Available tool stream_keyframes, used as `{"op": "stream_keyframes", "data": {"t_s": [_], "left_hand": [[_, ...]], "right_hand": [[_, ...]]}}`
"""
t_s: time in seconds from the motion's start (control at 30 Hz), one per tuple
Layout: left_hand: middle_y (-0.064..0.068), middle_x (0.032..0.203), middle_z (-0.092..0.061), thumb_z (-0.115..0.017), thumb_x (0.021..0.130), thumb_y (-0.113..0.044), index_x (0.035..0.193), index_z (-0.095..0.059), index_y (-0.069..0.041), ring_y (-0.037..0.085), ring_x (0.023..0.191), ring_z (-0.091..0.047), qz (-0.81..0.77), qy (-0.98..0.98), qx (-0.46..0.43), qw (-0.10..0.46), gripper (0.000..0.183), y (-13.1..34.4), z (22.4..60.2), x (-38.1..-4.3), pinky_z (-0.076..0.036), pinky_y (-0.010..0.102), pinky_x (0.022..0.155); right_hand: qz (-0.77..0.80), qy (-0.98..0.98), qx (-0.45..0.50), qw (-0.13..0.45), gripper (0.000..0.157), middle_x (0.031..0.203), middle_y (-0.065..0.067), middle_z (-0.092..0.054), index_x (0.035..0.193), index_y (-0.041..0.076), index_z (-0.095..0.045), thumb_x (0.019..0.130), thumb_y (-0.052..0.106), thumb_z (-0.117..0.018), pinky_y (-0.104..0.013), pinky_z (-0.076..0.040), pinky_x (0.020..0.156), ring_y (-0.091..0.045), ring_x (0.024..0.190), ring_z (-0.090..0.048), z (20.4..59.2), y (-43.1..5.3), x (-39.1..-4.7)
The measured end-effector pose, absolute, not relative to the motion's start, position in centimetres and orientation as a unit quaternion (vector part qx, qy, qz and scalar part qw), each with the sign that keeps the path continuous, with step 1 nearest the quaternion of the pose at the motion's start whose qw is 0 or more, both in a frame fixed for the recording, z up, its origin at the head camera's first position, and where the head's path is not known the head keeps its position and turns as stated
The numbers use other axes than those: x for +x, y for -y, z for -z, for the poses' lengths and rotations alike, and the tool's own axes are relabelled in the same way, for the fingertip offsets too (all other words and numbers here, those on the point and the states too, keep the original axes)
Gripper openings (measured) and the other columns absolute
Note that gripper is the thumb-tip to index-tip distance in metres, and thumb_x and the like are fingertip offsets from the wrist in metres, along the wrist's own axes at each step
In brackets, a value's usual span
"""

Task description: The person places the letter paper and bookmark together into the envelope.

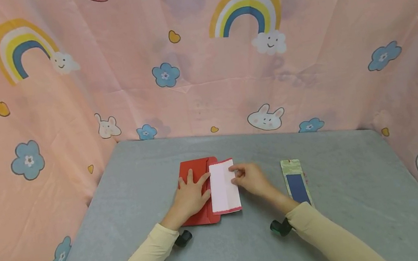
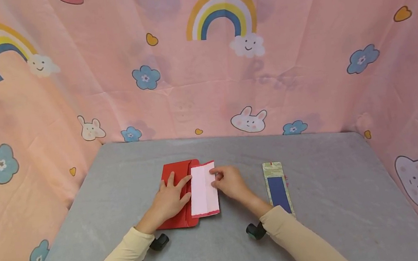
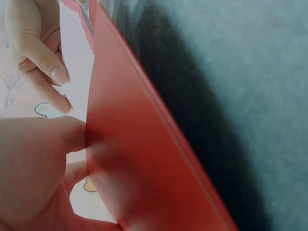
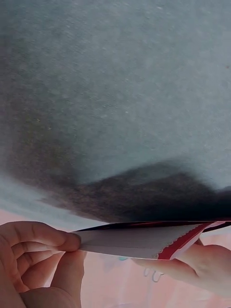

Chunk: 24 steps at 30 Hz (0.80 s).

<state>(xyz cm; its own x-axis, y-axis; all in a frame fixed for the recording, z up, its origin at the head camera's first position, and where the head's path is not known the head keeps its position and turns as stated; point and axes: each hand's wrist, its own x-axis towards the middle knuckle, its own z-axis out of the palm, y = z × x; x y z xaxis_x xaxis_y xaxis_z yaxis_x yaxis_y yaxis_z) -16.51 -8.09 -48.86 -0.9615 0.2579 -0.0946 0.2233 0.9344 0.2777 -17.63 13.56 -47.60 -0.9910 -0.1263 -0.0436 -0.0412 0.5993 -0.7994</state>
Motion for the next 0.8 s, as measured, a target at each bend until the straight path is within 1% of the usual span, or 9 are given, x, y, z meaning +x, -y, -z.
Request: {"op": "stream_keyframes", "data": {"t_s": [0.3, 0.47, 0.8], "left_hand": [[0.027, 0.158, -0.03, -0.063, 0.094, -0.038, 0.149, -0.044, -0.031, 0.061, 0.136, -0.036, -0.136, -0.981, 0.119, 0.067, 0.058, 8.1, 48.9, -16.5, -0.051, 0.062, 0.095], [0.027, 0.158, -0.03, -0.064, 0.094, -0.039, 0.149, -0.043, -0.031, 0.061, 0.136, -0.036, -0.134, -0.982, 0.116, 0.068, 0.06, 8.0, 48.8, -16.5, -0.051, 0.061, 0.095], [0.025, 0.159, -0.03, -0.065, 0.092, -0.04, 0.15, -0.043, -0.032, 0.059, 0.137, -0.036, -0.131, -0.983, 0.108, 0.068, 0.062, 8.0, 49.0, -16.5, -0.051, 0.061, 0.096]], "right_hand": [[0.452, -0.889, -0.049, 0.043, 0.033, 0.075, -0.006, -0.059, 0.116, 0.003, -0.071, 0.084, 0.005, -0.075, -0.023, -0.042, 0.051, -0.012, 0.056, -0.048, 47.7, -12.9, -17.5], [0.456, -0.888, -0.058, 0.027, 0.033, 0.074, -0.007, -0.06, 0.115, 0.002, -0.071, 0.082, 0.003, -0.075, -0.023, -0.042, 0.048, -0.01, 0.052, -0.048, 48.1, -12.7, -17.6], [0.464, -0.884, -0.059, 0.025, 0.033, 0.073, -0.006, -0.059, 0.115, 0.002, -0.07, 0.083, 0.003, -0.075, -0.022, -0.04, 0.047, -0.011, 0.05, -0.046, 48.6, -12.2, -17.5]]}}
